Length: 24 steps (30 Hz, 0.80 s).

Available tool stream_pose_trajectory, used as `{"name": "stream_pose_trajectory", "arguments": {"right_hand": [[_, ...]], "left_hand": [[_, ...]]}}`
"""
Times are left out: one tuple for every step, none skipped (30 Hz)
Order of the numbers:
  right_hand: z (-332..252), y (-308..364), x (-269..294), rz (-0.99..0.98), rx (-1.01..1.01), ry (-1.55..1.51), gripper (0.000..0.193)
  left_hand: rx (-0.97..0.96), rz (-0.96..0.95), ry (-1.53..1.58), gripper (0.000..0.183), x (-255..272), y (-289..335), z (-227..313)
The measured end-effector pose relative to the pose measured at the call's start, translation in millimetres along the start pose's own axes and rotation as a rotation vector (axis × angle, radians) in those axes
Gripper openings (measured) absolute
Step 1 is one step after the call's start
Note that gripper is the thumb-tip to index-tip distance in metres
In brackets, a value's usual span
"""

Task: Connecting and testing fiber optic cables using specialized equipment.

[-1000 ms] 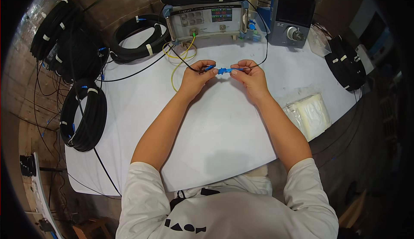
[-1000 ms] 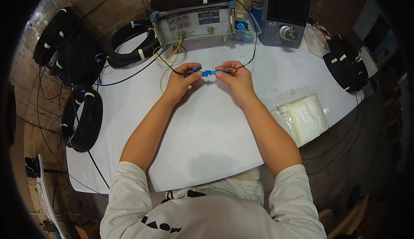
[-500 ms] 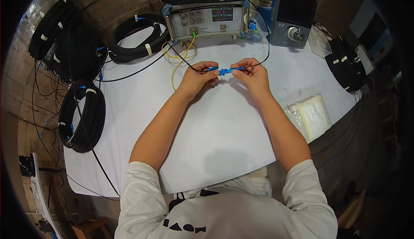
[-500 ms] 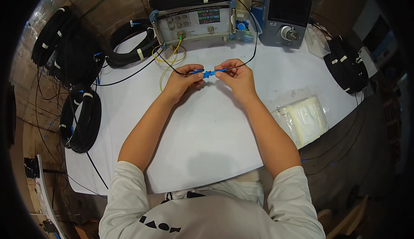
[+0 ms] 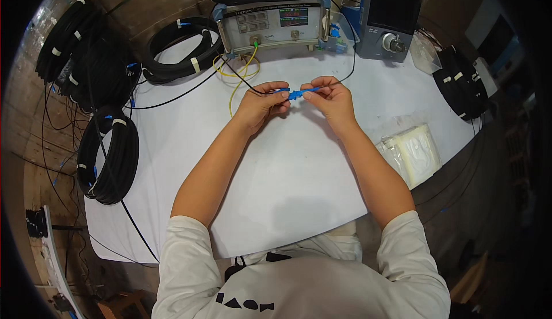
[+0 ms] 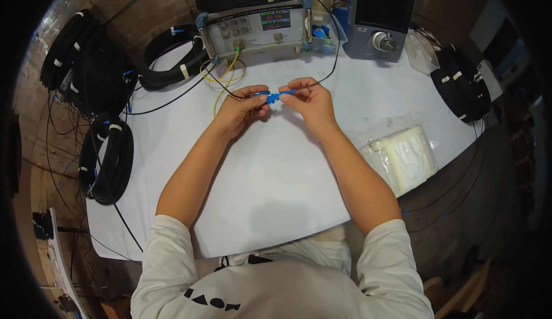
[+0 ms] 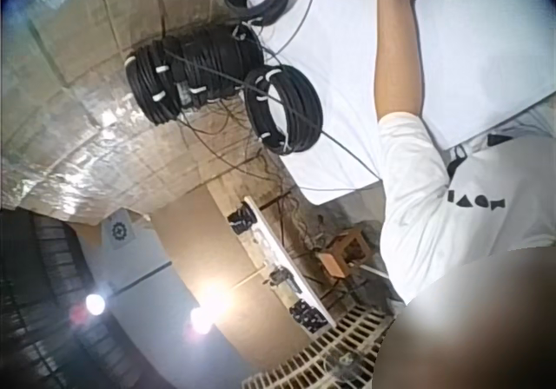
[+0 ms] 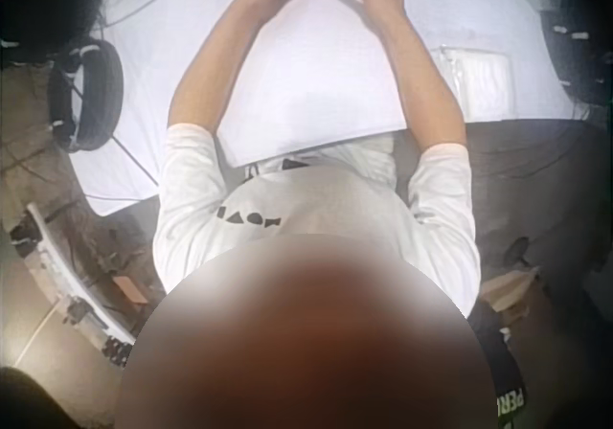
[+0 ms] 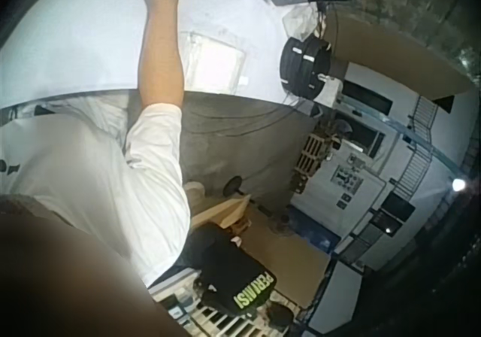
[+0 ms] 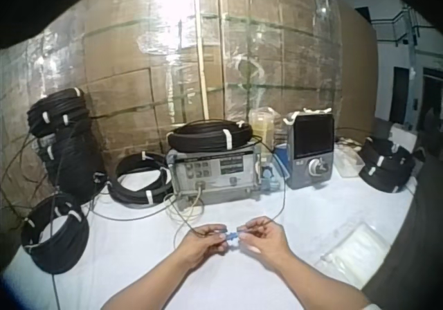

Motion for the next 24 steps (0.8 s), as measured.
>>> {"name": "stream_pose_trajectory", "arguments": {"right_hand": [[1,0,-2,0.002,-0.001,0.0,0.027],[2,0,-5,-0.018,-0.001,0.011,0.027],[3,0,-7,-0.038,0.0,0.022,0.027],[3,0,-8,-0.037,0.001,0.023,0.027],[2,-1,-8,-0.031,0.004,0.012,0.027],[2,-2,-8,-0.025,0.007,0.001,0.028],[3,-2,-9,-0.022,0.006,0.002,0.028],[4,-2,-9,-0.015,0.0,0.004,0.028],[4,-3,-8,-0.008,-0.006,0.006,0.028],[6,-3,-7,-0.006,-0.005,0.007,0.028],[8,-4,-5,0.007,0.004,-0.003,0.029],[10,-4,-3,0.019,0.014,-0.014,0.031],[8,-4,-8,0.011,0.018,-0.018,0.031],[6,-1,-10,0.051,0.024,-0.027,0.031],[4,1,-14,0.09,0.031,-0.037,0.031],[1,2,-12,0.082,0.038,-0.035,0.031],[4,6,-6,0.104,-0.04,0.008,0.028],[7,8,2,0.124,-0.117,0.051,0.027],[1,9,5,0.059,-0.215,0.166,0.029],[-6,9,10,0.051,-0.213,0.165,0.029],[-6,10,13,-0.035,-0.305,0.289,0.032],[-7,10,10,-0.125,-0.393,0.415,0.036],[-16,8,5,-0.137,-0.31,0.434,0.037],[-16,4,-4,-0.146,-0.304,0.435,0.037]], "left_hand": [[0.005,0.017,0.012,0.036,2,-1,0],[0.007,0.016,0.012,0.036,3,-1,-1],[0.009,0.012,0.036,0.035,3,0,-3],[0.007,0.007,0.059,0.034,2,0,-3],[0.008,0.013,0.057,0.035,2,-1,-2],[0.008,0.011,0.056,0.035,1,-1,-2],[0.007,0.01,0.054,0.035,2,-2,-2],[0.005,0.009,0.051,0.035,3,-2,-2],[0.006,0.007,0.051,0.035,2,-3,-2],[-0.008,0.011,0.049,0.035,2,-3,-2],[-0.023,0.015,0.046,0.035,0,-3,-1],[-0.025,0.013,0.046,0.035,-1,-5,-2],[-0.077,0.03,0.037,0.036,1,-6,-1],[-0.131,0.047,0.029,0.036,4,-7,-1],[-0.193,0.057,0.047,0.037,6,-5,-1],[-0.252,0.061,0.001,0.038,2,-7,-1],[-0.269,0.066,-0.022,0.039,0,-5,-1],[-0.286,0.072,-0.045,0.04,0,-3,0],[-0.295,0.078,-0.044,0.04,-1,-2,1],[-0.319,0.062,-0.028,0.043,-3,0,2],[-0.343,0.045,-0.012,0.045,-5,2,4],[-0.353,0.051,-0.012,0.045,-5,2,4],[-0.368,0.058,-0.061,0.047,-6,2,4],[-0.383,0.065,-0.109,0.05,-6,3,5]]}}
Point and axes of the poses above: each hand's wrist, its own y-axis away from the middle knuckle, its own x-axis out of the back of the hand, z = x × y, the point moved 6 cm from there along -y, towards the middle knuckle, and after that the axes turned 6 degrees about x, right-handed, at the moved point
